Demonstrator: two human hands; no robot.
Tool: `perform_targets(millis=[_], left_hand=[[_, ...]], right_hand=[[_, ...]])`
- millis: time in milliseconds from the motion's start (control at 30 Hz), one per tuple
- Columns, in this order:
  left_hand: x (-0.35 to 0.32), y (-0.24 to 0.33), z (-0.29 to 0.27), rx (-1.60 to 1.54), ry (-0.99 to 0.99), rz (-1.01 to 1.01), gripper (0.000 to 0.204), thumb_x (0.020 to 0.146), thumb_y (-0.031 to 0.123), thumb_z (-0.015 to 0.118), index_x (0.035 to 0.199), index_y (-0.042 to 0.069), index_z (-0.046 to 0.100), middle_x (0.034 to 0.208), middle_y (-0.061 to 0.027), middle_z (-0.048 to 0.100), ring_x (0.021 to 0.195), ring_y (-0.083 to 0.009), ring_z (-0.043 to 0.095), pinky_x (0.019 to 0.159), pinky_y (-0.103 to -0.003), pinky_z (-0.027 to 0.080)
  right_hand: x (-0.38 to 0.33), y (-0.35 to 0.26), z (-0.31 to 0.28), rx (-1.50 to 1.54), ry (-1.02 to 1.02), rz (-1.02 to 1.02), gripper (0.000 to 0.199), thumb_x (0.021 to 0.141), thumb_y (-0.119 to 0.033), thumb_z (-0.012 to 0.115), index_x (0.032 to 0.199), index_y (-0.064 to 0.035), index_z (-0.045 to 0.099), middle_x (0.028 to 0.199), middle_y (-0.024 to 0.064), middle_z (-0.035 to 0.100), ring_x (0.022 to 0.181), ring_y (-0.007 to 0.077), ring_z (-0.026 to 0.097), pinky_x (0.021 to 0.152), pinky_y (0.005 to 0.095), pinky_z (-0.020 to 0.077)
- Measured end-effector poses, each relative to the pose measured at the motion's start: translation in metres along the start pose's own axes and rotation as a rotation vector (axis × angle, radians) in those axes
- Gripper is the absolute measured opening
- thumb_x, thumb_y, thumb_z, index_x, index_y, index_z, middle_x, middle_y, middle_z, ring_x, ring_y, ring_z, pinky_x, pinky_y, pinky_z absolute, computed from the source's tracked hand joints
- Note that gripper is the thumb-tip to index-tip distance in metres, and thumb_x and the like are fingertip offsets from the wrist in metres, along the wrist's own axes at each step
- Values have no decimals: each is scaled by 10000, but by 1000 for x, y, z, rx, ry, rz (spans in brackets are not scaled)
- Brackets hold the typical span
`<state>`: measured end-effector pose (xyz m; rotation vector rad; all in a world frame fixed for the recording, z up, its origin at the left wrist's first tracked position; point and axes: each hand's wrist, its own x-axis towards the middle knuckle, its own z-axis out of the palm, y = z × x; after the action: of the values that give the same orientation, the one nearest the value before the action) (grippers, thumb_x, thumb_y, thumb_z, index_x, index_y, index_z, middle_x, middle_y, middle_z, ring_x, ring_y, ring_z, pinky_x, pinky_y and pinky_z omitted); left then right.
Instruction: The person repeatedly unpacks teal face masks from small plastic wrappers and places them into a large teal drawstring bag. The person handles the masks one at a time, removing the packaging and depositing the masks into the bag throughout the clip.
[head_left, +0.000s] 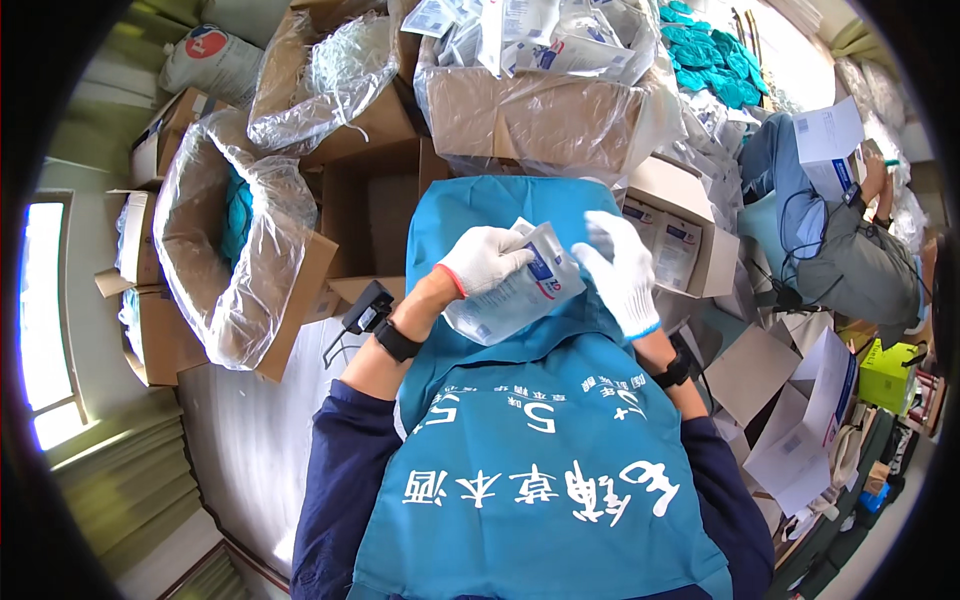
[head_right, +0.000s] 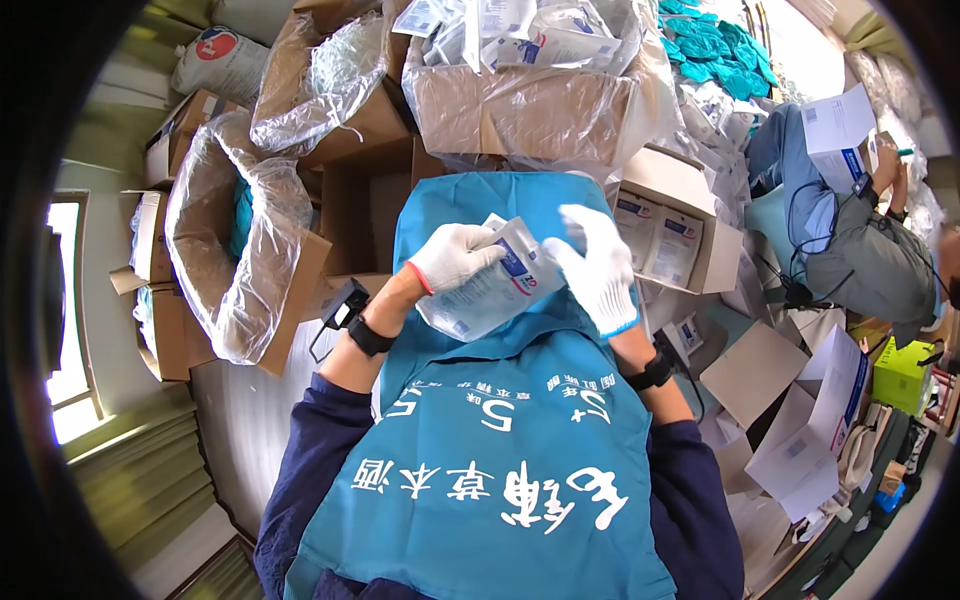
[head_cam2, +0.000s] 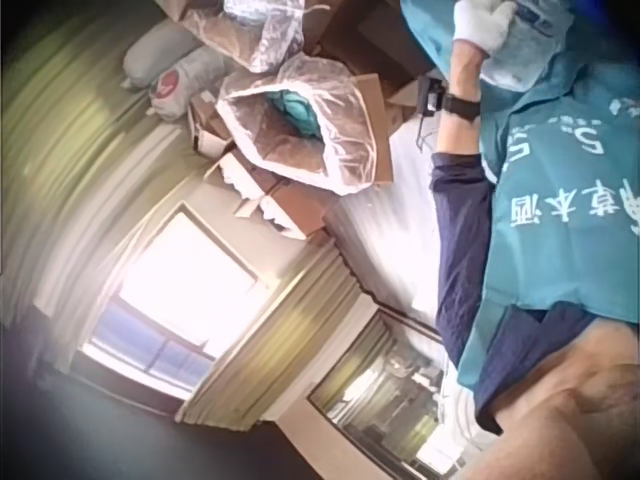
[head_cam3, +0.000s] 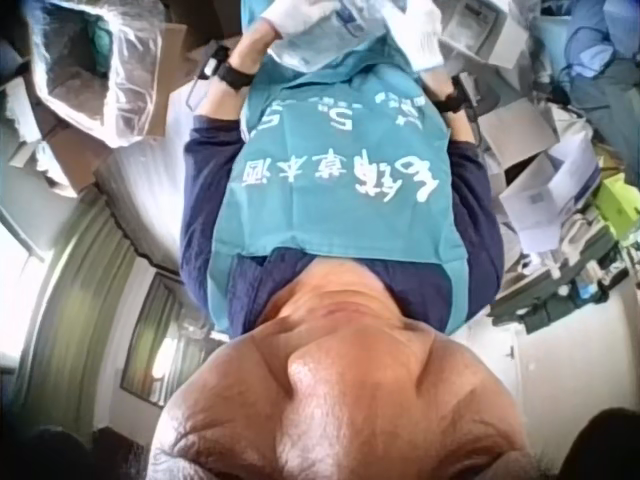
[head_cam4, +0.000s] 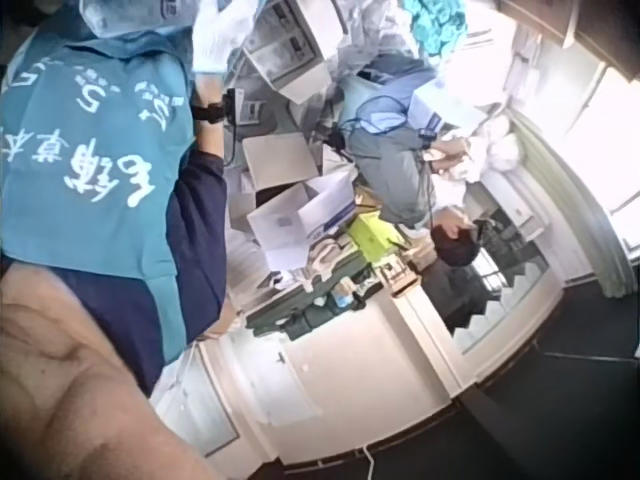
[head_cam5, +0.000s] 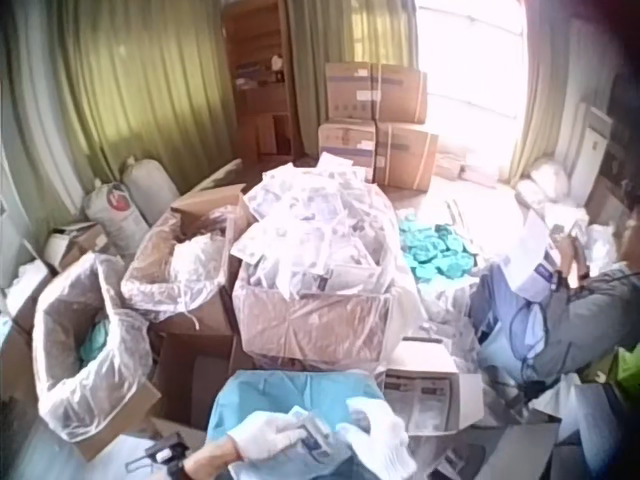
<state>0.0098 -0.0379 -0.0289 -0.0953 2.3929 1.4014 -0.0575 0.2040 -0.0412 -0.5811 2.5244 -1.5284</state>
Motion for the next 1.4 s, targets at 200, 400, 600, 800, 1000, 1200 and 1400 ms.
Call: perform_targets(millis=[200,400,600,800,1000,1200,1400], left_hand=[[3,6,20,60,28,137,188,870,179,725,917,9,663,760,-157,611,660,-208,546,679,-349,493],[-5,-5,41,219,272,251,144,912,166,598,949,69,697,886,-169,682,845,-391,652,736,-464,521],[6,-1,27,639,529,483,35,833,90,629,848,104,656,746,-111,621,703,-317,616,628,-445,495],[-27,39,18,780,454,713,151,733,60,676,869,124,658,667,-66,557,600,-261,566,588,-386,487],[-75,56,15,637,611,707,229,665,16,695,854,141,666,672,-84,569,593,-310,573,556,-388,481],[-75,50,11,481,590,614,309,624,-59,642,859,140,664,818,-107,656,737,-338,620,636,-413,512],[-73,40,-23,452,390,560,281,627,-85,611,842,89,660,839,-114,664,775,-362,628,680,-422,522]], right_hand=[[17,-26,11,-73,-271,-83,93,823,-142,727,903,-98,706,848,116,687,785,313,674,675,389,517],[10,-21,30,-194,-137,-87,95,837,-176,712,822,-84,696,778,144,685,727,344,669,621,415,505],[41,-23,62,-10,-181,396,451,804,-496,698,786,-45,701,777,169,704,768,319,698,686,429,516],[56,20,112,-213,-337,129,266,862,-325,688,786,-71,674,777,146,690,726,274,680,656,388,522],[3,32,146,-215,-553,41,225,887,-246,601,868,-93,765,879,152,734,869,336,705,774,420,548],[-39,64,155,746,-477,406,368,890,-259,695,1192,-56,638,1141,110,693,1037,235,651,904,362,517],[32,20,59,670,-237,447,330,1003,-314,558,1076,-33,713,994,71,731,939,168,663,814,325,524]])
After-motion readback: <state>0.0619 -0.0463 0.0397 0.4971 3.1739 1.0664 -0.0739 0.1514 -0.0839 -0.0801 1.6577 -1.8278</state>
